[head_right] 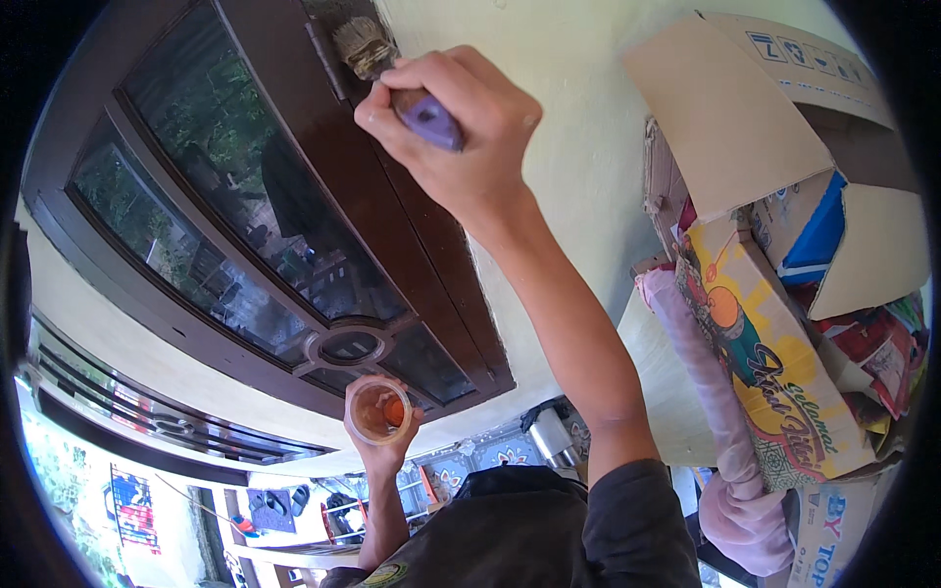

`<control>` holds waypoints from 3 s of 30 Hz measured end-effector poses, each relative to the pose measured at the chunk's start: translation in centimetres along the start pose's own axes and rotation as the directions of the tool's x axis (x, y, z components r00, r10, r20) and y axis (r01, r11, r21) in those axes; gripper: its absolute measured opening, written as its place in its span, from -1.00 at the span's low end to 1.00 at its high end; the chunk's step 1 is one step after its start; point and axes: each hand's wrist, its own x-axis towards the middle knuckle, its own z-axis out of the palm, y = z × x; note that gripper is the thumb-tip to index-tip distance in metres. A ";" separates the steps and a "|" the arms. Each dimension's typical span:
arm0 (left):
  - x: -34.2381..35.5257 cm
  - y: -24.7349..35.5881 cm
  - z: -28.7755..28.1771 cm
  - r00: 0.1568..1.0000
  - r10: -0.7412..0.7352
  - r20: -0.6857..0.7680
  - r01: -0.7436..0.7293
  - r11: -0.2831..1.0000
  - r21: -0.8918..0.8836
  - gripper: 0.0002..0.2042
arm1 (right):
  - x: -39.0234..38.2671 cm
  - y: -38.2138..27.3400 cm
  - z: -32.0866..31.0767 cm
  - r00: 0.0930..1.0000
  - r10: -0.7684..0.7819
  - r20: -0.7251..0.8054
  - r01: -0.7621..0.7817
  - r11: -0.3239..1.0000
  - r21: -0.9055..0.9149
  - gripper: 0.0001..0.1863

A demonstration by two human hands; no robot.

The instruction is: The person applies paint or varnish to a wooden door frame with a paint brush.

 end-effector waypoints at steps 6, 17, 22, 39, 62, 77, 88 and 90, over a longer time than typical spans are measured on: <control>-0.4 0.4 -0.1 1.000 0.007 -0.014 -0.007 1.000 -0.010 -0.46 | -2.8 -3.7 -2.2 0.953 0.232 0.197 -0.221 0.972 -0.073 -0.83; 0.2 0.3 0.0 0.999 0.027 -0.022 -0.028 0.999 -0.027 -0.47 | -1.0 -2.8 -1.8 0.975 0.093 0.203 -0.070 0.991 -0.118 -0.83; 0.5 0.3 -0.9 0.999 0.040 -0.022 -0.040 0.999 0.013 -0.46 | -1.0 -6.9 -3.8 0.908 0.417 0.020 -0.418 0.907 0.054 -0.84; 5.4 4.1 -0.9 0.794 0.556 0.247 -0.608 0.731 0.310 -0.46 | -1.4 -15.3 -7.4 0.403 0.318 0.858 -0.582 0.813 -0.027 -0.76; 3.1 4.4 1.5 0.985 0.135 0.106 -0.136 0.991 0.009 -0.39 | -9.2 -14.8 -11.5 0.266 0.902 0.340 -0.955 0.200 0.218 -0.89; 5.7 6.0 3.7 0.991 0.135 -0.026 -0.134 0.991 0.027 -0.45 | -13.0 -13.3 -9.9 -0.188 0.910 0.370 -0.634 -0.400 0.662 -0.86; 6.0 7.1 3.9 0.989 0.148 -0.021 -0.149 0.985 -0.083 -0.44 | -8.5 -9.7 -6.7 -0.077 0.959 0.273 -0.528 -0.272 0.804 -0.80; 5.8 6.9 3.8 0.992 0.127 -0.020 -0.129 0.988 -0.085 -0.45 | -4.4 -8.6 -4.1 0.200 0.979 -0.040 -0.607 0.156 0.779 -0.82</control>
